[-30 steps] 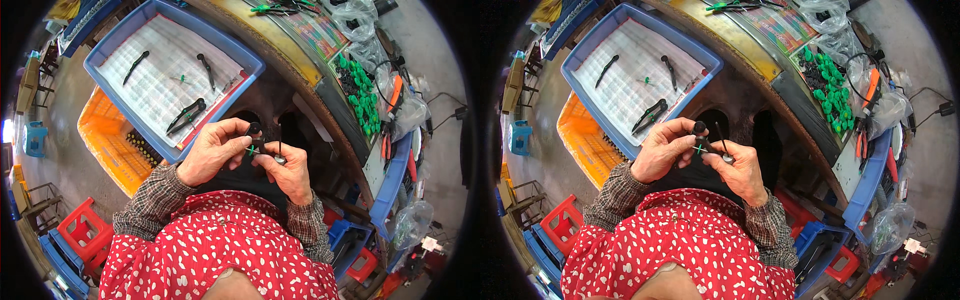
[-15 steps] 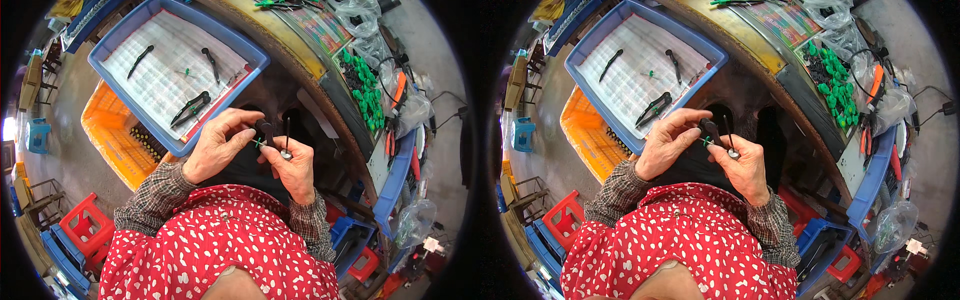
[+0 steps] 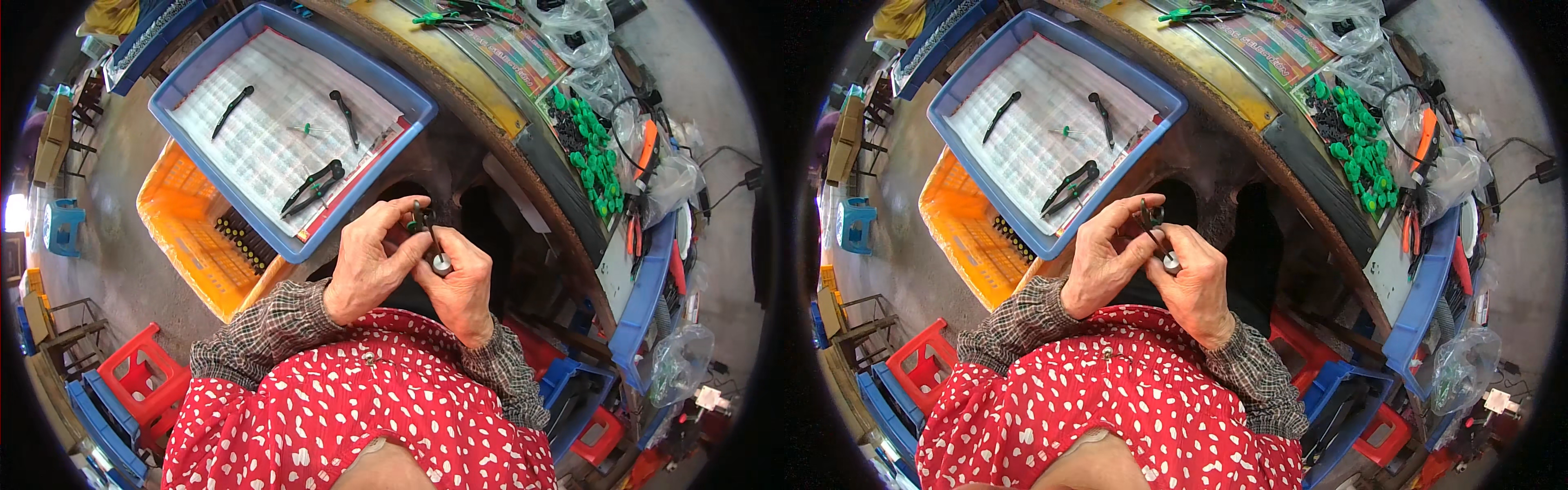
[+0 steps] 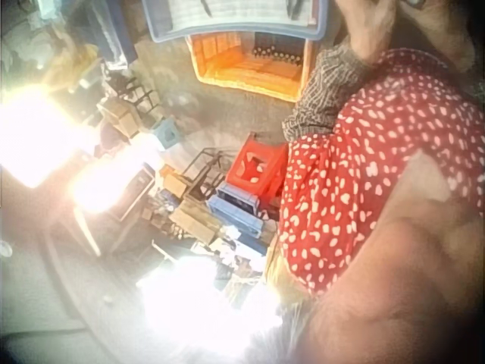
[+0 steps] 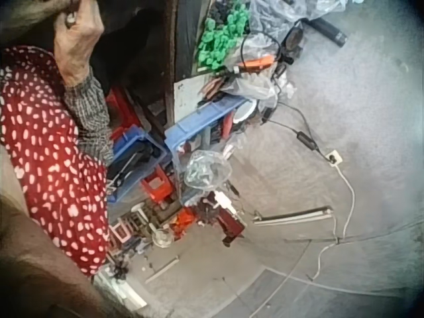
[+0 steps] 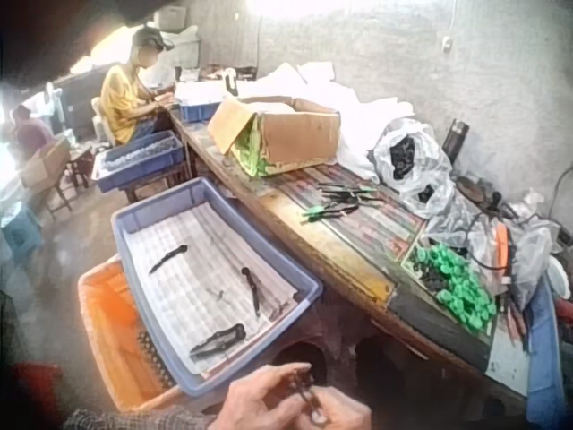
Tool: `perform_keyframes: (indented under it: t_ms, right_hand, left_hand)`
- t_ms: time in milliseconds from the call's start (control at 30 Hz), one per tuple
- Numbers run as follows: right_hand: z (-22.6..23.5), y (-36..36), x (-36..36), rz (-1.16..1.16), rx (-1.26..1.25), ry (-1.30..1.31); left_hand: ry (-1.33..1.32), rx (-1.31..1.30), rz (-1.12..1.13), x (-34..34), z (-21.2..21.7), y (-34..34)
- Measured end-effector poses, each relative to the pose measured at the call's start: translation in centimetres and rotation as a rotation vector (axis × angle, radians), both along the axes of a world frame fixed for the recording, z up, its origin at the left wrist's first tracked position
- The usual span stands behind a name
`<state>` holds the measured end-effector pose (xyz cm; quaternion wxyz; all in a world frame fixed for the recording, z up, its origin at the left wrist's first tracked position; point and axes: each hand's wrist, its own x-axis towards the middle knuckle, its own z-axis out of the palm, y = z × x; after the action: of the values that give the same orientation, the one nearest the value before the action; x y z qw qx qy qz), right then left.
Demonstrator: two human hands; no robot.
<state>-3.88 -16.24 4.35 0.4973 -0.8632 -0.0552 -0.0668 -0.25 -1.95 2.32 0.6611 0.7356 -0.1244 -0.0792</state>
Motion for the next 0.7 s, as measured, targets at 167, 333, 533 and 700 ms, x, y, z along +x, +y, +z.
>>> perform_keyframes:
  t_ms: [167,333,533,700]
  right_hand:
    - [0.7,0.2,0.0,0.012,0.064,0.002]
    - [1.2,-2.1,1.2,-0.044,-0.157,-0.160]
    - [0.9,-3.1,1.2,0.155,0.014,0.028]
    - [0.4,-2.8,0.4,0.056,0.200,0.393]
  left_hand:
    - [0.201,-0.159,-0.061,0.5,0.5,0.9]
    - [0.404,-0.348,-0.176,1.1,1.2,1.7]
    - [0.406,-0.335,-0.270,1.3,1.6,2.5]
    - [0.441,-0.384,-0.213,1.2,0.5,2.6]
